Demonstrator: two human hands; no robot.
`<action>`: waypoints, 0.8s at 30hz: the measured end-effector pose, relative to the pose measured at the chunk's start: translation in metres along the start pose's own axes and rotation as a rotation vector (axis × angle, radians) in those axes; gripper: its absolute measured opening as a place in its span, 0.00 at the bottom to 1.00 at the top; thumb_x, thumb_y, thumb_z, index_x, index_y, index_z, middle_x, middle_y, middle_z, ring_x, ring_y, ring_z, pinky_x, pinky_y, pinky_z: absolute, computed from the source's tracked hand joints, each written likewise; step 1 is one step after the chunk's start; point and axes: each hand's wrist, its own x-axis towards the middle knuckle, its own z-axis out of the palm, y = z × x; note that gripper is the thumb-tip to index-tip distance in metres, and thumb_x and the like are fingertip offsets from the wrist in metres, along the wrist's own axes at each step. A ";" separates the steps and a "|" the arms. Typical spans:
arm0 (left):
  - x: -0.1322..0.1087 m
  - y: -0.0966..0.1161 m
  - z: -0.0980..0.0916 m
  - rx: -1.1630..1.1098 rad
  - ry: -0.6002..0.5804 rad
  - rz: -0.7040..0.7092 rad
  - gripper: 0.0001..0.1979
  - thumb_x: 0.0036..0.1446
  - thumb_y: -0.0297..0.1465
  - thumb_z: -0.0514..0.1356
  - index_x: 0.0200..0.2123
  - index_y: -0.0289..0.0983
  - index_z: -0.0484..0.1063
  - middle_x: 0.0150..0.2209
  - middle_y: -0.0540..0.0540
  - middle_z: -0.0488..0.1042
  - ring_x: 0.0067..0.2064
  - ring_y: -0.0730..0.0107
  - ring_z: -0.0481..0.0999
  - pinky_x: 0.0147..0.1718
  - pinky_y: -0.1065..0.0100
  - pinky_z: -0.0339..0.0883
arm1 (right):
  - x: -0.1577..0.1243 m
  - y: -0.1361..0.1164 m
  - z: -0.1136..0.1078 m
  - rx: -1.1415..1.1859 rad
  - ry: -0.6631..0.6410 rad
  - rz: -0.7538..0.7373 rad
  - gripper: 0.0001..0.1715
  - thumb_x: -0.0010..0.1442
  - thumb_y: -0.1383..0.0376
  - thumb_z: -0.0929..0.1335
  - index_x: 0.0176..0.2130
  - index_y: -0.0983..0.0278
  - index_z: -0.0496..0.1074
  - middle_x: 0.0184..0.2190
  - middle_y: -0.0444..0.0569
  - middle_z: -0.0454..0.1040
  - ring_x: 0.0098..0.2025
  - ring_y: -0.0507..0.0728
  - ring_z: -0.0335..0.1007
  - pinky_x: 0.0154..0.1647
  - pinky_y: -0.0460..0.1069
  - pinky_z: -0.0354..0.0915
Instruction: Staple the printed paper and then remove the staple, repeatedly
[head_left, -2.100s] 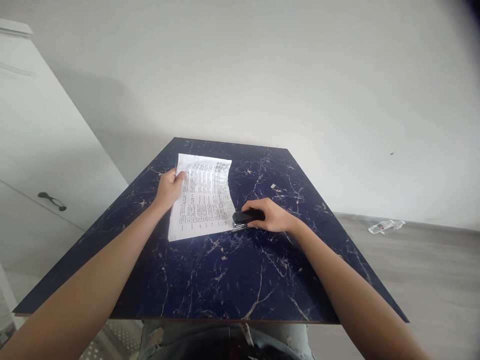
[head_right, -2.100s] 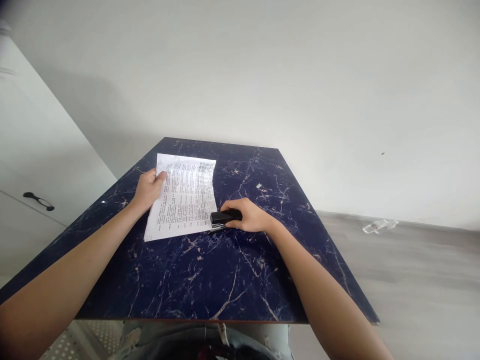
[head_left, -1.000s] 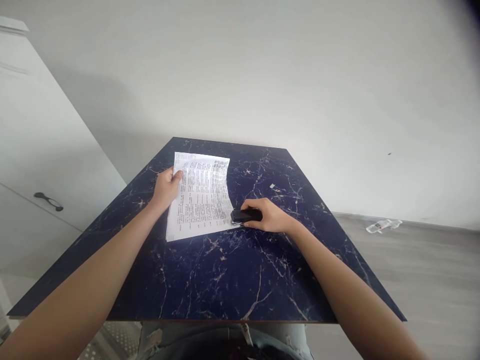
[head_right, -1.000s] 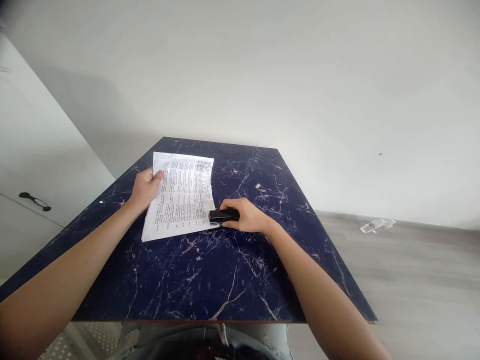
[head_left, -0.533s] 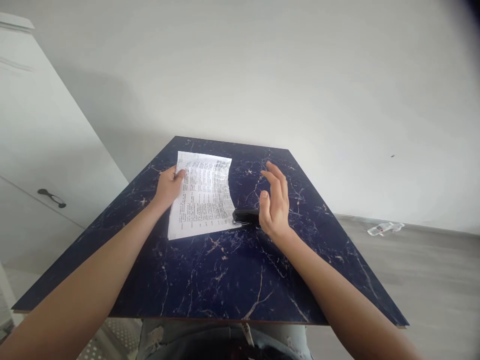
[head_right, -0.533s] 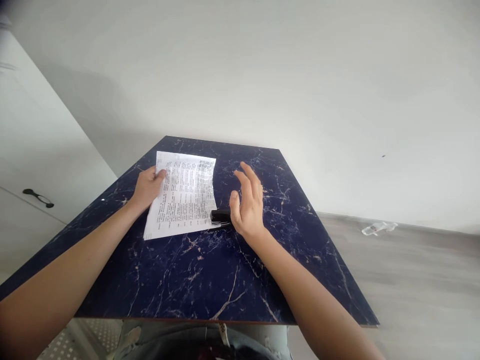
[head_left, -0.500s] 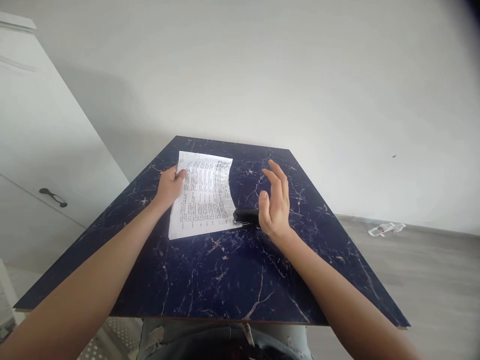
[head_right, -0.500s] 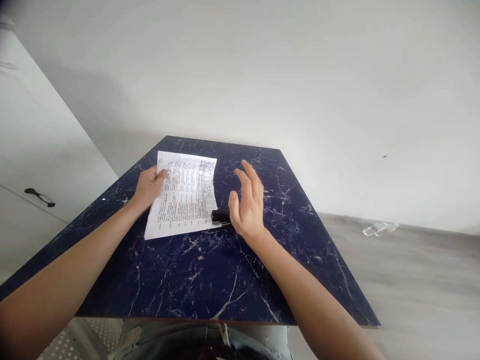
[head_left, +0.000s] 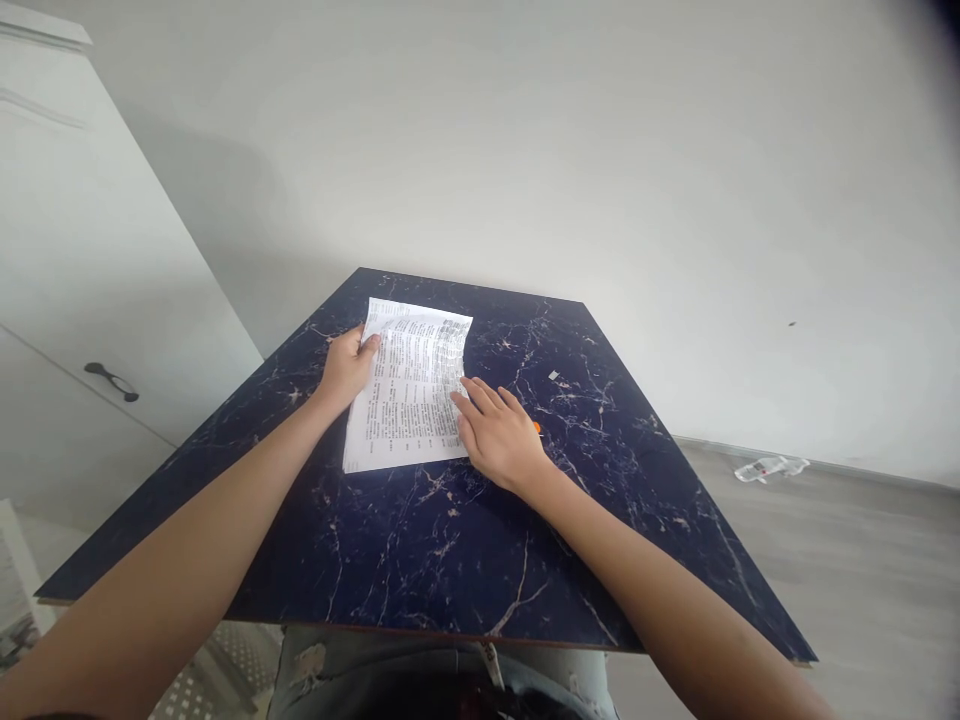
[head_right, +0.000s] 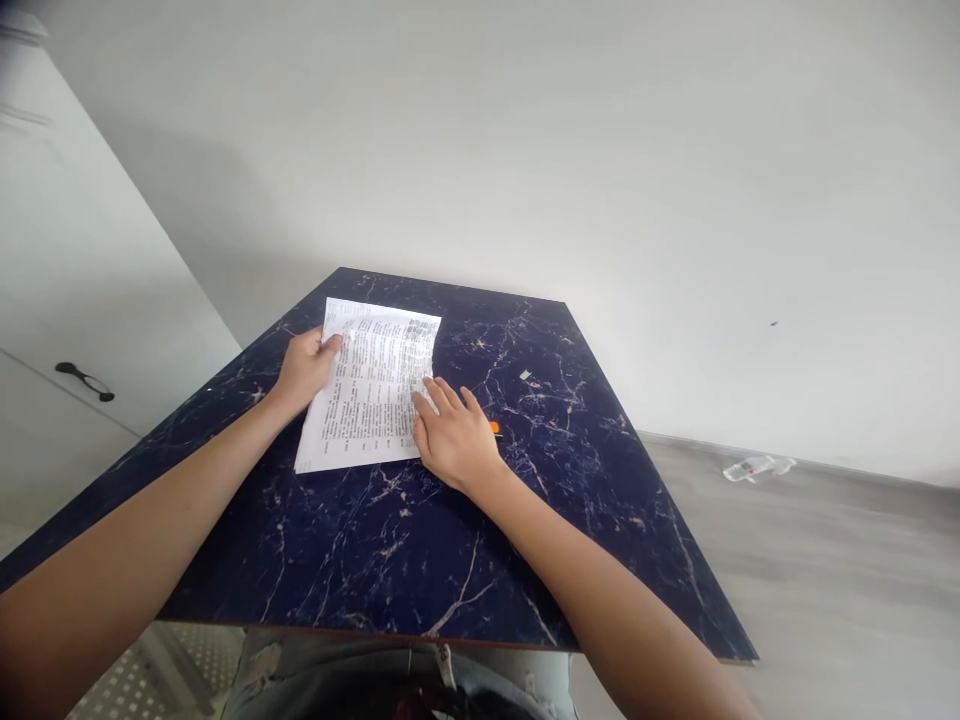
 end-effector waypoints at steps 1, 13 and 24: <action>0.000 -0.001 0.000 -0.004 -0.002 0.002 0.18 0.66 0.36 0.56 0.50 0.34 0.80 0.47 0.39 0.83 0.44 0.57 0.81 0.46 0.62 0.73 | 0.000 -0.002 0.002 -0.043 -0.012 -0.016 0.28 0.76 0.59 0.54 0.67 0.62 0.65 0.70 0.57 0.62 0.73 0.67 0.54 0.72 0.68 0.52; 0.001 0.000 -0.001 0.085 -0.027 -0.027 0.18 0.65 0.36 0.55 0.49 0.33 0.79 0.47 0.38 0.83 0.45 0.54 0.82 0.45 0.61 0.72 | 0.002 -0.017 -0.005 -0.202 -0.116 -0.016 0.26 0.75 0.57 0.56 0.61 0.66 0.68 0.59 0.62 0.72 0.60 0.68 0.67 0.59 0.64 0.64; 0.003 -0.018 0.000 0.642 -0.284 -0.118 0.15 0.67 0.33 0.52 0.43 0.34 0.77 0.43 0.33 0.81 0.47 0.43 0.80 0.48 0.53 0.70 | -0.013 0.079 -0.066 0.327 -0.573 0.038 0.08 0.61 0.60 0.71 0.34 0.62 0.70 0.33 0.46 0.76 0.30 0.54 0.69 0.30 0.49 0.60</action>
